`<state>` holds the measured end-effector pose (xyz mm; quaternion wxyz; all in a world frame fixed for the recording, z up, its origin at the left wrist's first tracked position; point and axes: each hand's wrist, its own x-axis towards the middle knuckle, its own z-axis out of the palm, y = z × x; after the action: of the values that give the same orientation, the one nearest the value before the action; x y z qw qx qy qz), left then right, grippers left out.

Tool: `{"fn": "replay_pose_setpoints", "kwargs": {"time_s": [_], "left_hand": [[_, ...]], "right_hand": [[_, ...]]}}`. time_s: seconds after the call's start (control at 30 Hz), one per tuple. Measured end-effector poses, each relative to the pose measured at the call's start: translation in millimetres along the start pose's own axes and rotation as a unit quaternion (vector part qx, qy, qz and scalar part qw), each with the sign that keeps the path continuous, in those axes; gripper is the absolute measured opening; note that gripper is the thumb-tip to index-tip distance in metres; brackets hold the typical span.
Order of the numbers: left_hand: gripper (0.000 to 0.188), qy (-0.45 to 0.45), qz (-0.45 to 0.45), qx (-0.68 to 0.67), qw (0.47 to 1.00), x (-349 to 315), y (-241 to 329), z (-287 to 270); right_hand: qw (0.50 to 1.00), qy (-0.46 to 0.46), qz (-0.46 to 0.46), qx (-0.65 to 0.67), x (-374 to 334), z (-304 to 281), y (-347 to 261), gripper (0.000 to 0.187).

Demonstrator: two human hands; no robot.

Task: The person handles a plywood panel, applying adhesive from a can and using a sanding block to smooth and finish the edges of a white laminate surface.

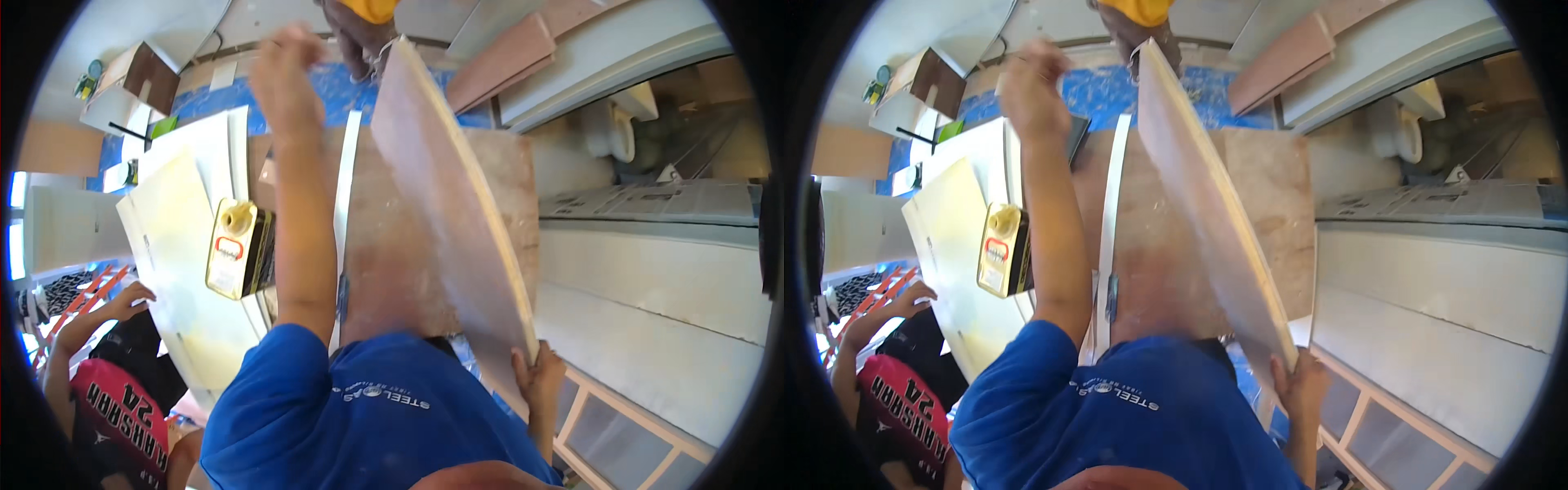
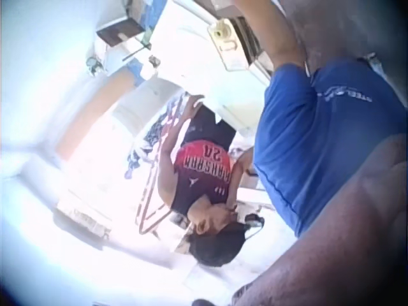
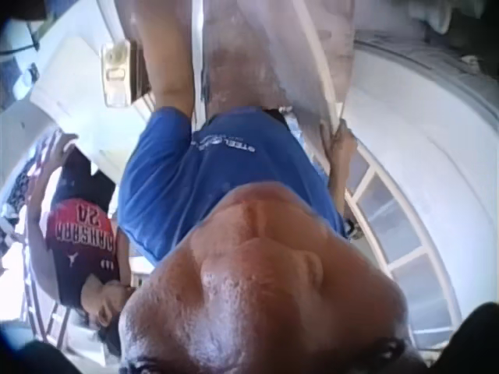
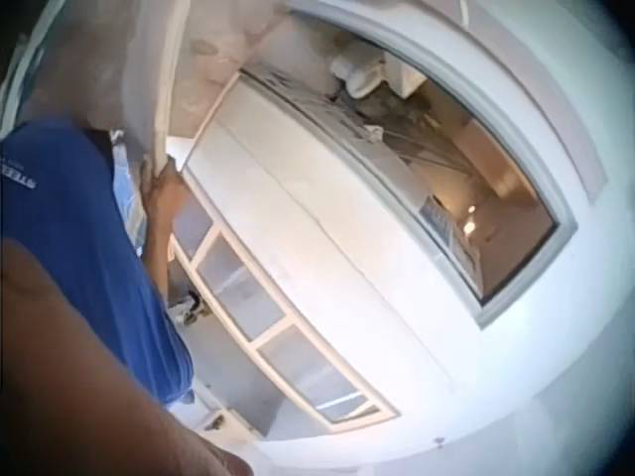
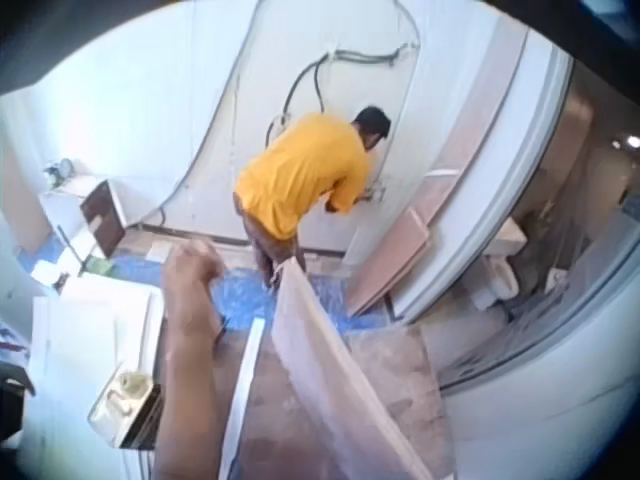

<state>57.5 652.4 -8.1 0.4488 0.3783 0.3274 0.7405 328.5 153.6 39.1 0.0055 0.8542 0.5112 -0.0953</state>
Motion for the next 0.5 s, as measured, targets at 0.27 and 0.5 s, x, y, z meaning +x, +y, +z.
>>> {"fn": "replay_pose_setpoints", "kwargs": {"time_s": [0.27,0.5], "left_hand": [[0.027,-0.216,-0.149,0.133,0.956,0.7,-57.4,42.7],[0.011,-0.347,-0.298,0.179,0.871,53.7,-63.4,36.3]], "right_hand": [[0.998,0.028,-0.006,0.059,0.3,-4.3,-14.0,0.041],[0.998,0.037,-0.010,0.057,-2.1,4.5,-8.4,0.041]]}}
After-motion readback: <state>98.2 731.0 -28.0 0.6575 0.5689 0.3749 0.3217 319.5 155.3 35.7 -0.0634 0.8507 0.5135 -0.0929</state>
